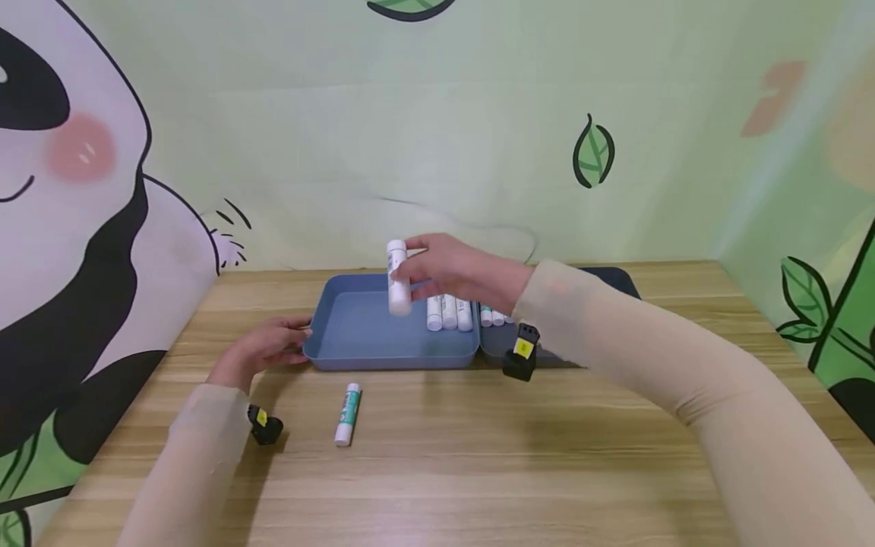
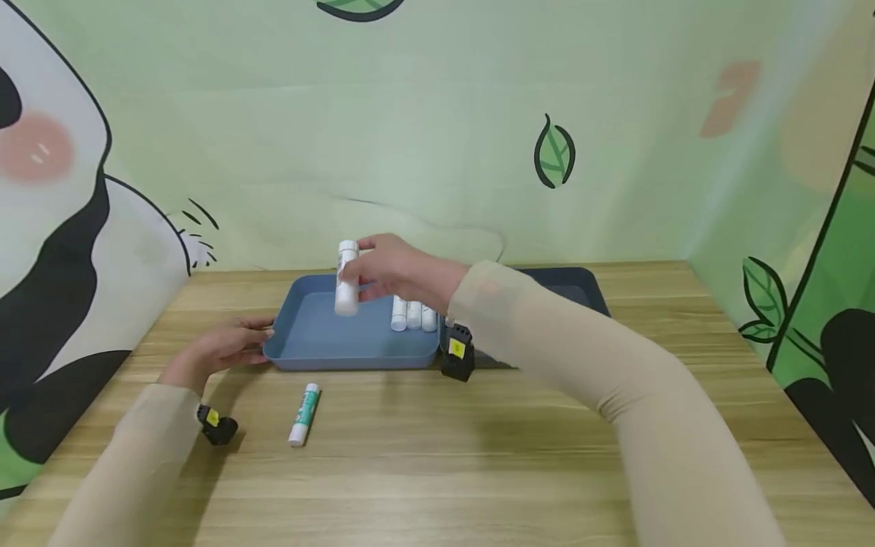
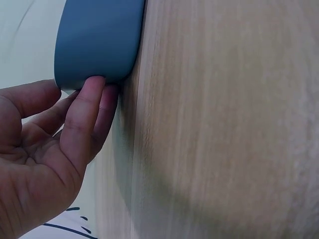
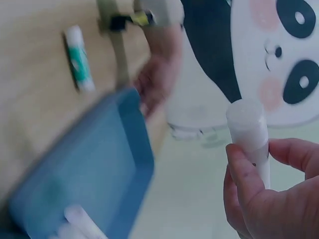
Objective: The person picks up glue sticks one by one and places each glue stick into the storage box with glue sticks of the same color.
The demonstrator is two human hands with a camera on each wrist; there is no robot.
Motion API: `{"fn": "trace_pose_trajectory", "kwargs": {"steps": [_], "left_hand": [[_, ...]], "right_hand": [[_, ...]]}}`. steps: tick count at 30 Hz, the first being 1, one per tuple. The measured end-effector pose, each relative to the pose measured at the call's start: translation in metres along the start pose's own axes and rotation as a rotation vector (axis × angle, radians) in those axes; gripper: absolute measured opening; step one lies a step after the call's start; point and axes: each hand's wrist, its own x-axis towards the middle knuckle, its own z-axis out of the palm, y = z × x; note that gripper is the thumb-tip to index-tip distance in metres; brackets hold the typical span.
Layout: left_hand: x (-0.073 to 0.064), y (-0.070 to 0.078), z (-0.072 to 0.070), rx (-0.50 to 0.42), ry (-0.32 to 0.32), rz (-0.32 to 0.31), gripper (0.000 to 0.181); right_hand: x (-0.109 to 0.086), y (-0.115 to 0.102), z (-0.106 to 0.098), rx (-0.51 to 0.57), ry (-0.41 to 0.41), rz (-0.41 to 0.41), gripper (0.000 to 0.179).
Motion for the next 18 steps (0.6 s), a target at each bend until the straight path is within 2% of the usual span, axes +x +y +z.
{"fn": "trace_pose_trajectory", "kwargs": {"steps": [5, 10, 18], "left_hand": [[0.001, 0.002, 0.001, 0.004, 0.001, -0.004, 0.06], [0.0, 0.002, 0.002, 0.002, -0.012, -0.002, 0.06], [-0.002, 0.002, 0.0, 0.007, -0.002, -0.016, 0.06]], "right_hand": [[0.01, -0.017, -0.022, -0.041, 0.068, -0.008, 0.069], [0.024, -0.02, -0.038, -0.073, 0.114, -0.006, 0.066], [0.059, -0.006, -0.048, -0.013, 0.071, 0.001, 0.067]]}}
